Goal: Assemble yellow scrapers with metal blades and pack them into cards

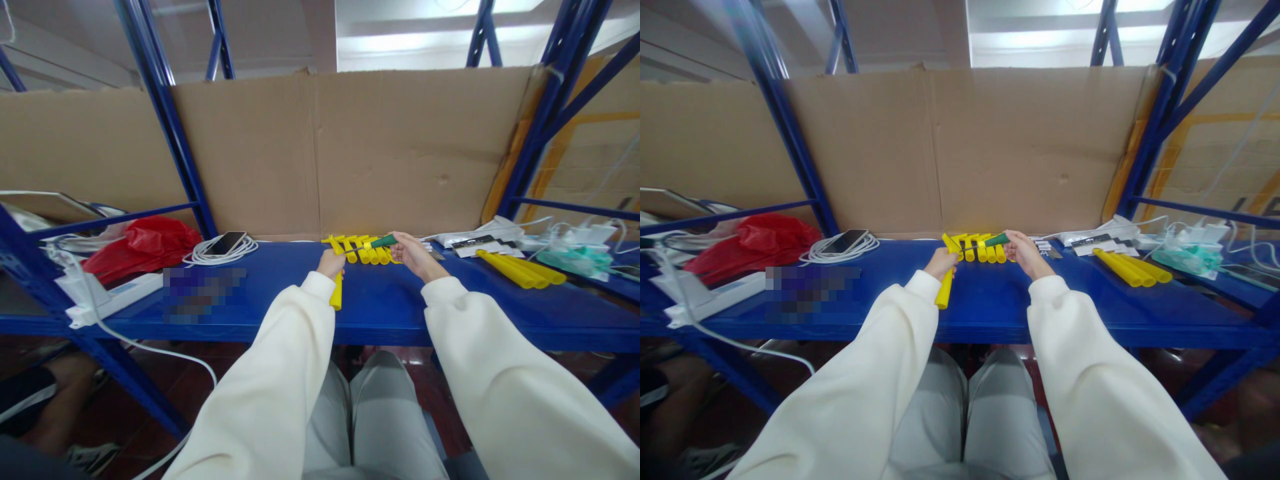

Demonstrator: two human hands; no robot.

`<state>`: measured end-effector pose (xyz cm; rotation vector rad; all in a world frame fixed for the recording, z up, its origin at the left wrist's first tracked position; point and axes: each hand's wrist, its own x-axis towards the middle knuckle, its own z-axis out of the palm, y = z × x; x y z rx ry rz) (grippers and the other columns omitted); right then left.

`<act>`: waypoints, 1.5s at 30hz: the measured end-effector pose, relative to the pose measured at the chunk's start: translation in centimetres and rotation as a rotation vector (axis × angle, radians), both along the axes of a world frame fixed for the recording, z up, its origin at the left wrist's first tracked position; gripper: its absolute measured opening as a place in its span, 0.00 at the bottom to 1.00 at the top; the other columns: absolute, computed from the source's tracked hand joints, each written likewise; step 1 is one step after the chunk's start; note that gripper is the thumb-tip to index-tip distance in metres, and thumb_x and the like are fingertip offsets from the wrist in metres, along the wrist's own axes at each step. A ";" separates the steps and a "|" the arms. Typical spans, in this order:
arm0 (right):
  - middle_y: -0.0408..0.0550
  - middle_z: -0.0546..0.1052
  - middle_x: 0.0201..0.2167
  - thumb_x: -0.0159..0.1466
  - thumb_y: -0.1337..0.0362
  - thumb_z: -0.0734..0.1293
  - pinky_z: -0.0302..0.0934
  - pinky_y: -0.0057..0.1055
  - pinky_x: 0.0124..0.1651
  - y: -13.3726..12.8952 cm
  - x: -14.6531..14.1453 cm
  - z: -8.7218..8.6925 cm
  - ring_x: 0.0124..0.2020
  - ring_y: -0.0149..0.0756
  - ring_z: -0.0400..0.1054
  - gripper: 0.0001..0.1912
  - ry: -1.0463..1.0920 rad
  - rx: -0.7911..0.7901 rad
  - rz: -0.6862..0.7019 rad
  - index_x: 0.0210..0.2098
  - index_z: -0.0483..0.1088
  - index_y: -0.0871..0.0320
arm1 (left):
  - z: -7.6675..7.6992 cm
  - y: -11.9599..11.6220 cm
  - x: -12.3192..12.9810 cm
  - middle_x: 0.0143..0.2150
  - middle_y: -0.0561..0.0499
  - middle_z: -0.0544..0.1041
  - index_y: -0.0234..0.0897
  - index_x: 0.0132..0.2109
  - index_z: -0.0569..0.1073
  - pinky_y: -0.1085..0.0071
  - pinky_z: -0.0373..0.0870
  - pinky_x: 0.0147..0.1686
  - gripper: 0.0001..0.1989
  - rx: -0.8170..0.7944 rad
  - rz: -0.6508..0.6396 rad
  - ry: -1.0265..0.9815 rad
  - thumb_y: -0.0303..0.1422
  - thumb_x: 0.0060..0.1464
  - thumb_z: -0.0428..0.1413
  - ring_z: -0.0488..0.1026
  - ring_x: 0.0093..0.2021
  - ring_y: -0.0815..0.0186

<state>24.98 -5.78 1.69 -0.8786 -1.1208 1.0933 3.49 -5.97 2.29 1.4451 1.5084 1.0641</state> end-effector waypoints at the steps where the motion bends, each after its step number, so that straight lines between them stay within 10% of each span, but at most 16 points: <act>1: 0.37 0.70 0.17 0.58 0.56 0.77 0.57 0.23 0.22 -0.1 0.0 0.0 0.18 0.27 0.64 0.14 0.000 0.002 0.004 0.35 0.71 0.54 | 0.0 0.0 0.0 0.24 0.52 0.72 0.30 0.43 0.80 0.72 0.71 0.24 0.11 -0.001 0.001 -0.001 0.23 0.58 0.53 0.68 0.18 0.69; 45: 0.40 0.72 0.16 0.62 0.60 0.74 0.59 0.22 0.19 0.2 -0.2 0.0 0.16 0.26 0.62 0.13 0.011 -0.051 -0.067 0.28 0.67 0.56 | 0.1 -0.1 0.1 0.22 0.54 0.68 0.31 0.44 0.79 0.73 0.69 0.22 0.10 0.002 -0.008 -0.021 0.24 0.59 0.54 0.66 0.18 0.70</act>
